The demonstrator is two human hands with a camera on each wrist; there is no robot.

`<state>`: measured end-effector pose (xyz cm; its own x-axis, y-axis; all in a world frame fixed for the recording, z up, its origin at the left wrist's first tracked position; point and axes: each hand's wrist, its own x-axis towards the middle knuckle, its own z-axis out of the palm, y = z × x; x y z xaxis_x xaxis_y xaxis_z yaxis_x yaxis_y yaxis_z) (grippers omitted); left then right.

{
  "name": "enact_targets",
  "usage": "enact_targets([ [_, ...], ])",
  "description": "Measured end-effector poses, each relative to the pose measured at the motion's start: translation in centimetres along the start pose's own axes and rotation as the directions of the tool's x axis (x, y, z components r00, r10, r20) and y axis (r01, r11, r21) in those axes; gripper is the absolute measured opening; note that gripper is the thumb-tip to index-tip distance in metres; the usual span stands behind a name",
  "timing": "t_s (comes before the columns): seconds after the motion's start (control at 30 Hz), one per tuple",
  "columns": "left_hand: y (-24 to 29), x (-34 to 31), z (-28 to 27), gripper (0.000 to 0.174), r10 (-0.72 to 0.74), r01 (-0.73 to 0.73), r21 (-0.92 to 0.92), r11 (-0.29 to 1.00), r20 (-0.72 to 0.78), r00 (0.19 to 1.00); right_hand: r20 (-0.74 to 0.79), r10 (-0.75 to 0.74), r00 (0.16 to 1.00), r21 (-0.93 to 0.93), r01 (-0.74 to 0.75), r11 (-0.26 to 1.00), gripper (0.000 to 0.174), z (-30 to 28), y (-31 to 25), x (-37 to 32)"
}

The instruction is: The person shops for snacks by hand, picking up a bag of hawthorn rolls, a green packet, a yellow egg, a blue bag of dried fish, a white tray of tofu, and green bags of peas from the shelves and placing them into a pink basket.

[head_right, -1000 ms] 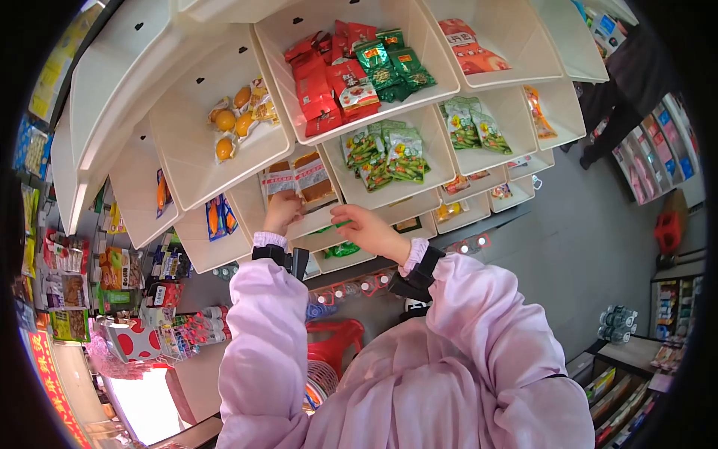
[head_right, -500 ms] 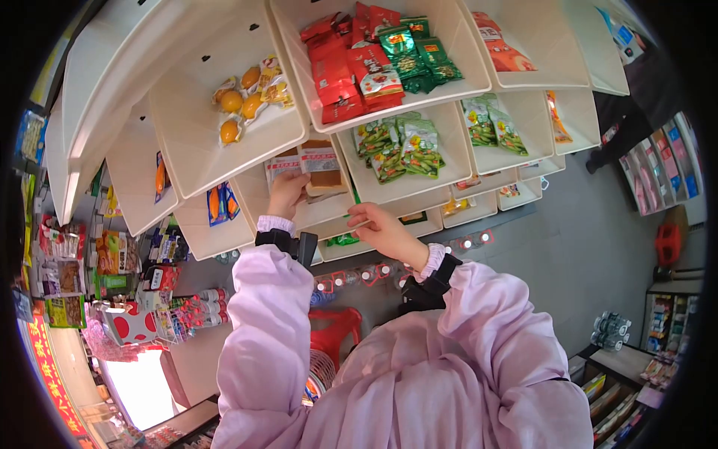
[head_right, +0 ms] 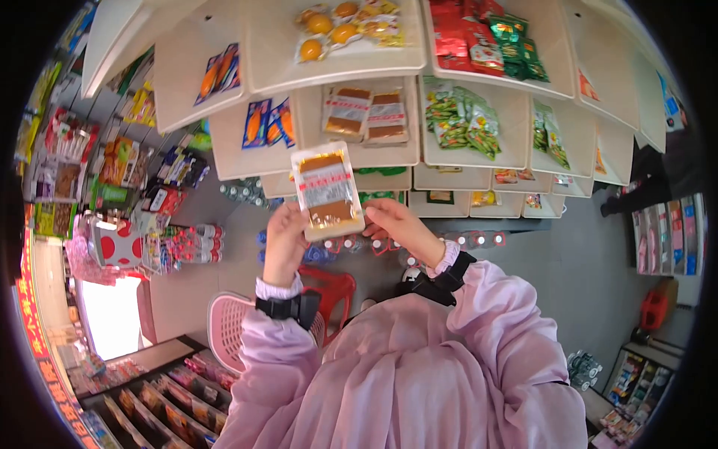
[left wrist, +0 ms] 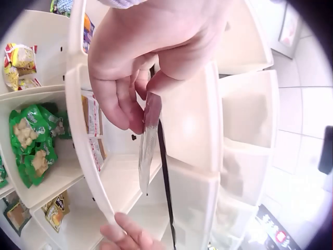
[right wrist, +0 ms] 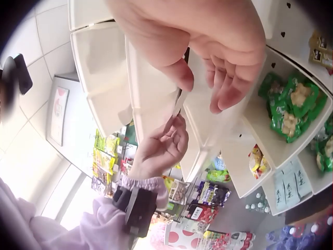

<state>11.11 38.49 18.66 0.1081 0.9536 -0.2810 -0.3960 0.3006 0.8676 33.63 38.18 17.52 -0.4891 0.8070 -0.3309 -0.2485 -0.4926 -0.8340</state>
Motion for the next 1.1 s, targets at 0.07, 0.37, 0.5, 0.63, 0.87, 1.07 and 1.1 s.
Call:
enact_targets([
  [0.07, -1.5, -3.7, -1.5, 0.008, 0.008, -0.018, -0.101, 0.995, -0.092, 0.996, 0.091, 0.099, 0.991, 0.099, -0.108, 0.989, 0.028, 2.0, 1.2, 0.7],
  [0.37, -7.6, -16.7, -10.9, 0.013, -0.089, -0.066, -0.445, 0.893, -0.320, 0.943, 0.231, 0.251, 0.940, -0.214, -0.202, 0.956, 0.024, 11.2, 11.6, 2.2],
  [0.5, -10.0, -21.2, -14.8, 0.020, -0.113, -0.107, -0.564, 0.818, -0.340, 0.934, 0.271, 0.274, 0.923, -0.292, -0.192, 0.937, 0.023, 15.3, 15.4, 2.6],
  [0.63, -10.4, -25.5, -16.9, 0.019, -0.188, -0.105, -0.645, 0.757, -0.369, 0.910, 0.334, 0.319, 0.887, -0.383, -0.181, 0.906, 0.021, 19.0, 19.2, 2.7],
  [0.87, -15.4, -32.5, -21.7, 0.020, -0.277, -0.069, -0.579, 0.813, -0.488, 0.828, 0.437, 0.327, 0.838, -0.597, -0.002, 0.802, 0.023, 23.2, 27.1, 2.6],
  [1.07, -17.2, -36.0, -22.5, 0.016, -0.405, -0.081, -0.643, 0.762, -0.570, 0.714, 0.454, 0.411, 0.791, -0.744, 0.082, 0.664, 0.023, 26.8, 30.9, 2.2],
  [1.1, -17.5, -36.2, -22.5, 0.015, -0.423, -0.091, -0.646, 0.758, -0.592, 0.686, 0.467, 0.425, 0.776, -0.774, 0.126, 0.621, 0.023, 27.6, 30.7, 2.3],
])
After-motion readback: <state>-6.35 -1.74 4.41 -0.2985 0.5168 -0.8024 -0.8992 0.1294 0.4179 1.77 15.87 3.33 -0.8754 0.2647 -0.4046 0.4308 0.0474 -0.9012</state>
